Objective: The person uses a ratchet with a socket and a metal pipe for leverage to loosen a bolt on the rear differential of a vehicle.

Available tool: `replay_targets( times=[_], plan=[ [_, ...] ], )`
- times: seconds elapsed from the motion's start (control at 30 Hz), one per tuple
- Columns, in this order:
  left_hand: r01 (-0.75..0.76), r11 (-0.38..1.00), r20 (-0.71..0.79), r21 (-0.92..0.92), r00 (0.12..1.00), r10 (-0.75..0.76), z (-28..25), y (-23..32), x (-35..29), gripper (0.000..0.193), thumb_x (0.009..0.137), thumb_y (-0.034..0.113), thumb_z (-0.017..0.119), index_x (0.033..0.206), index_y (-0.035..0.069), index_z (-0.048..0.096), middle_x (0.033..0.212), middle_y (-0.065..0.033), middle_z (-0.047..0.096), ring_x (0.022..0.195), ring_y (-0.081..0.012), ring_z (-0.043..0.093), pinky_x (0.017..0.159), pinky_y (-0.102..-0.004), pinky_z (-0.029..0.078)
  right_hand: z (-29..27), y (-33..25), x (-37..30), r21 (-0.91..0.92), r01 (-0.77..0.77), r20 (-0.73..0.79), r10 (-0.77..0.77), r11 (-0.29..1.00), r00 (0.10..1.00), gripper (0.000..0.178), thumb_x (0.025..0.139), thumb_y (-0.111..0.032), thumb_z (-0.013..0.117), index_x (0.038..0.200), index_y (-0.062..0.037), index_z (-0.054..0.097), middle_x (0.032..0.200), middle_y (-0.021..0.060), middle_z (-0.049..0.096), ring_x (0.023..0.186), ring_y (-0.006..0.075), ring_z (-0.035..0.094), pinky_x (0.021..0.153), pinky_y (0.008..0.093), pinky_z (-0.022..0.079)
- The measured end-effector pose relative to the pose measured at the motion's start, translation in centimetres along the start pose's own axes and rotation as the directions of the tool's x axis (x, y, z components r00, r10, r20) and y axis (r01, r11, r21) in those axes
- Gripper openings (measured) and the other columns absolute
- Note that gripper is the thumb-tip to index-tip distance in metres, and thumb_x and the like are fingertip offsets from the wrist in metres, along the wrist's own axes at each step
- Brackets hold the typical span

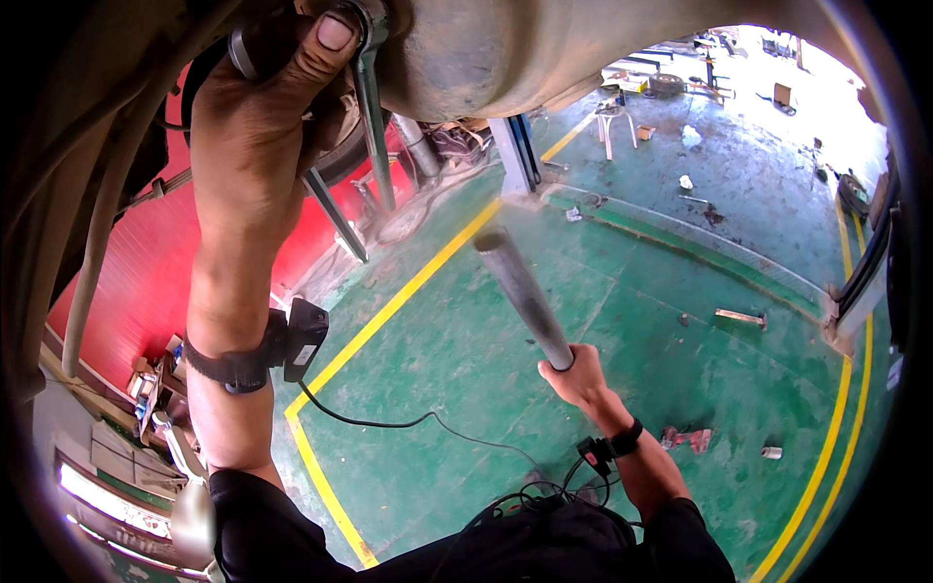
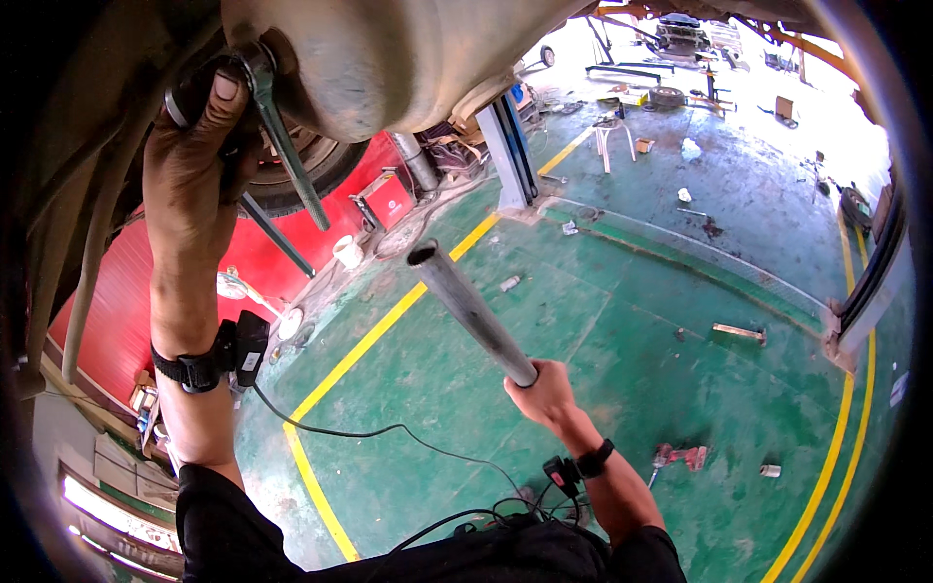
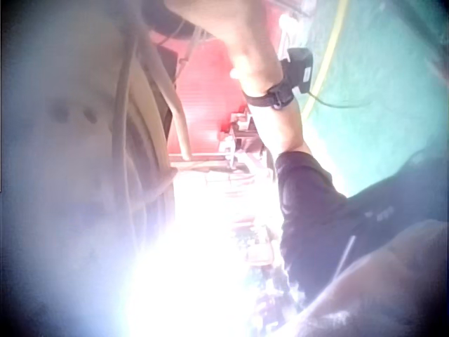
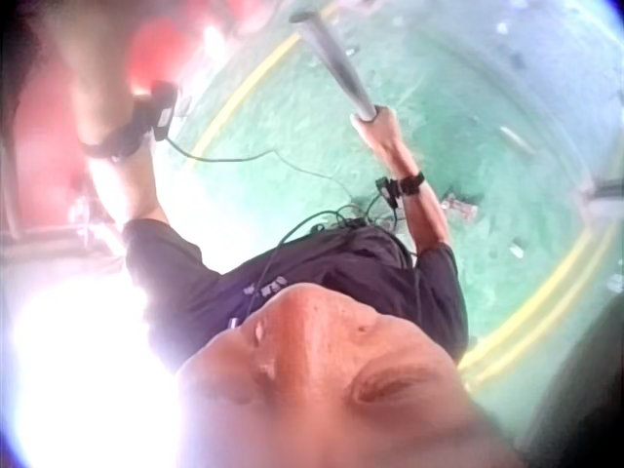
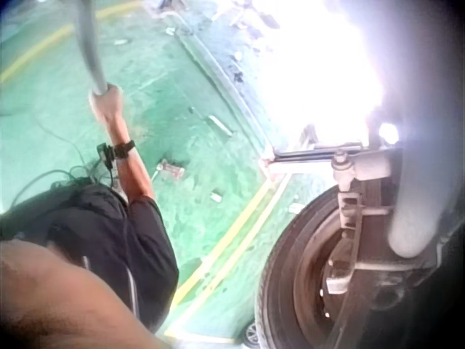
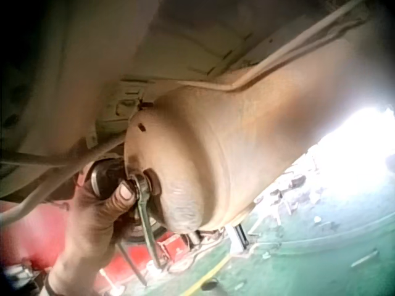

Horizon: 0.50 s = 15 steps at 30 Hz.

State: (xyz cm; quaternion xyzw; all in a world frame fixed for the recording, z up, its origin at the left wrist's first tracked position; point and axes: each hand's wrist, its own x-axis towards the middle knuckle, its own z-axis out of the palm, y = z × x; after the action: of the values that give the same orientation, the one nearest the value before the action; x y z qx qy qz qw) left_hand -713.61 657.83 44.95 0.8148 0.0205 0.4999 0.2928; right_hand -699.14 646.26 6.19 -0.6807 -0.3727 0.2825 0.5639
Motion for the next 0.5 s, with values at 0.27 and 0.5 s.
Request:
replay_targets(
  times=[0.27, 0.5],
  plan=[
    [0.017, 0.996, 0.034, 0.091, 0.999, -0.020, 0.9, 1.3, 0.1, 0.030, 0.093, 0.033, 0.064, 0.102, 0.004, 0.065, 0.070, -0.0035, 0.064, 0.049, -0.0095, 0.057, 0.039, -0.0172, 0.035, 5.9, -2.7, 4.4, 0.034, 0.185, 0.031, -0.186, 0.982, 0.982, 0.022, 0.077, -0.019, 0.072, 0.081, 0.0015, 0.066, 0.064, 0.0065, 0.063, 0.059, 0.0124, 0.057, 0.055, 0.0327, 0.046],
    [0.010, 0.991, 0.152, 0.137, 0.988, -0.031, 0.3, 2.3, 0.5, 0.029, 0.092, 0.032, 0.065, 0.101, 0.005, 0.064, 0.069, -0.0050, 0.063, 0.049, -0.0110, 0.059, 0.038, -0.0175, 0.036, 9.4, -4.8, 6.0, 0.228, 0.144, 0.014, -0.151, 0.963, 0.988, 0.022, 0.078, -0.019, 0.073, 0.076, 0.0012, 0.064, 0.061, 0.0025, 0.058, 0.059, 0.0078, 0.053, 0.054, 0.0316, 0.045]
  ],
)
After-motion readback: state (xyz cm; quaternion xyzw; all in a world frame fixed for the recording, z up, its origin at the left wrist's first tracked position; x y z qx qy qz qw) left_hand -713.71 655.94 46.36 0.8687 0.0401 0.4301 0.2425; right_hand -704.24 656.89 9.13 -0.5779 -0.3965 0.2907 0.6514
